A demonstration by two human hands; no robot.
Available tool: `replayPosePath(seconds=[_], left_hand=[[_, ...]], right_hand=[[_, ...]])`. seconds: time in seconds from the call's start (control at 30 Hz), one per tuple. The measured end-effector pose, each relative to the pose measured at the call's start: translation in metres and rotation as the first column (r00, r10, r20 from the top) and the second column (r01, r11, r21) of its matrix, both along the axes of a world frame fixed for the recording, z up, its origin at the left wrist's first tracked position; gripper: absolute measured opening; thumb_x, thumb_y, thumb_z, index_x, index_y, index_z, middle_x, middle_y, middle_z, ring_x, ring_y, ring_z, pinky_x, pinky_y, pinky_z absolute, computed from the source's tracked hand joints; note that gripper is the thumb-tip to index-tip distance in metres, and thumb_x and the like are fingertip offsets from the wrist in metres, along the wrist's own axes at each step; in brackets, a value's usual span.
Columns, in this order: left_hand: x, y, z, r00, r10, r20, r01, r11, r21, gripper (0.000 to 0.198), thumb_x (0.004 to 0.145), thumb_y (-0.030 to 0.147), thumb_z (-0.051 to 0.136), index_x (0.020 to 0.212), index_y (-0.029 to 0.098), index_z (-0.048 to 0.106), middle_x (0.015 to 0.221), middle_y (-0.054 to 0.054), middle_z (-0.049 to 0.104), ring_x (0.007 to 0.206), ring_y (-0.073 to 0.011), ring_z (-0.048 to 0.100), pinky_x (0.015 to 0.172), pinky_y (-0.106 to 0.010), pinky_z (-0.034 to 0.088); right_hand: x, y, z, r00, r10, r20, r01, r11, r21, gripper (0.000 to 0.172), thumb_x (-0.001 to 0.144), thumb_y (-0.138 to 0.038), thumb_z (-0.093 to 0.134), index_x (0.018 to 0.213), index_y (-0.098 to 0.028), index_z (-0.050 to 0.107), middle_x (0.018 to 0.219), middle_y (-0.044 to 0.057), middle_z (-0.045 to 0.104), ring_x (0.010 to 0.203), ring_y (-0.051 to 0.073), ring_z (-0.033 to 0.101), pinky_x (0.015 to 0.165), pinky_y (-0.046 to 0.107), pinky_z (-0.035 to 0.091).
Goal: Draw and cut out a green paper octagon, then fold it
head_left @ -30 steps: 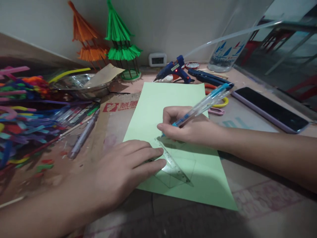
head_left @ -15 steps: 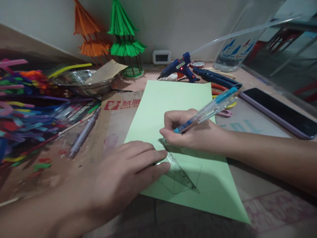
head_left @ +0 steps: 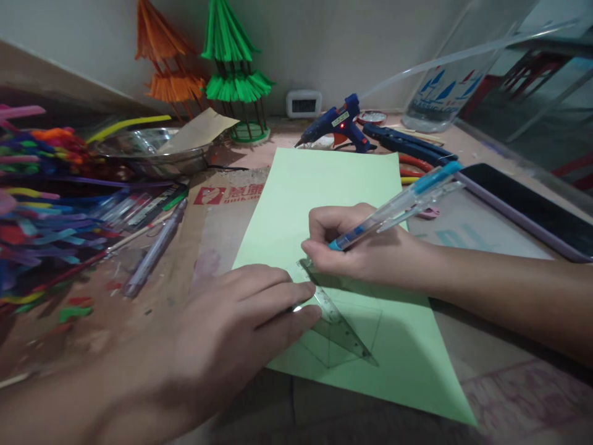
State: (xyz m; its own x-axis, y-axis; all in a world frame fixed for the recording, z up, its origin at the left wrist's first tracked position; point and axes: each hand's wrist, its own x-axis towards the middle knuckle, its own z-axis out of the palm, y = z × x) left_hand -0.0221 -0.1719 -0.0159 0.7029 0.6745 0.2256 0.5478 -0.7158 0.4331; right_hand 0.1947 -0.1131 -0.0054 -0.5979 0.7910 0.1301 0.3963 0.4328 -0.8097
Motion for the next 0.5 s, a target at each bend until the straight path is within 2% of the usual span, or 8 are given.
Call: replayPosePath(seconds=[0.17,0.33,0.5], left_hand=[[-0.0035,-0.0022,-0.0033,0.999,-0.026,0.018,0.026,1.0,0.012,0.033,0.113,0.039,0.039,0.113,0.025,0.069,0.11,0.002,0.075,0.093,-0.0119,0.071,0.079,-0.023,0.051],[-0.0052,-0.0042,-0.0048,0.999,-0.013,0.033,0.013,1.0,-0.002,0.022,0.111,0.035,0.048,0.121,0.026,0.065,0.109,0.004,0.074,0.094,-0.0108,0.07,0.082,-0.021,0.05],[-0.0049,-0.0014,-0.0044,0.999,-0.027,0.023,0.027,1.0,0.008,0.023,0.111,0.035,0.047,0.121,0.026,0.066,0.111,0.003,0.074,0.096,-0.0121,0.07,0.083,-0.023,0.051]], right_hand=[[0.0001,0.0006,-0.0009,1.0,0.004,-0.016,-0.004,1.0,-0.001,0.027,0.087,-0.017,0.06,0.065,-0.02,0.046,0.058,-0.008,0.043,0.05,0.006,0.035,0.045,0.022,0.025],[0.0001,0.0009,-0.0007,1.0,0.002,-0.014,-0.002,1.0,0.003,0.026,0.088,-0.017,0.06,0.065,-0.019,0.047,0.058,-0.008,0.044,0.052,0.006,0.036,0.045,0.021,0.024],[-0.0004,0.0008,-0.0002,1.0,0.014,-0.022,-0.014,1.0,0.004,0.027,0.087,-0.014,0.06,0.065,-0.019,0.047,0.057,-0.008,0.043,0.051,0.005,0.035,0.045,0.021,0.025]])
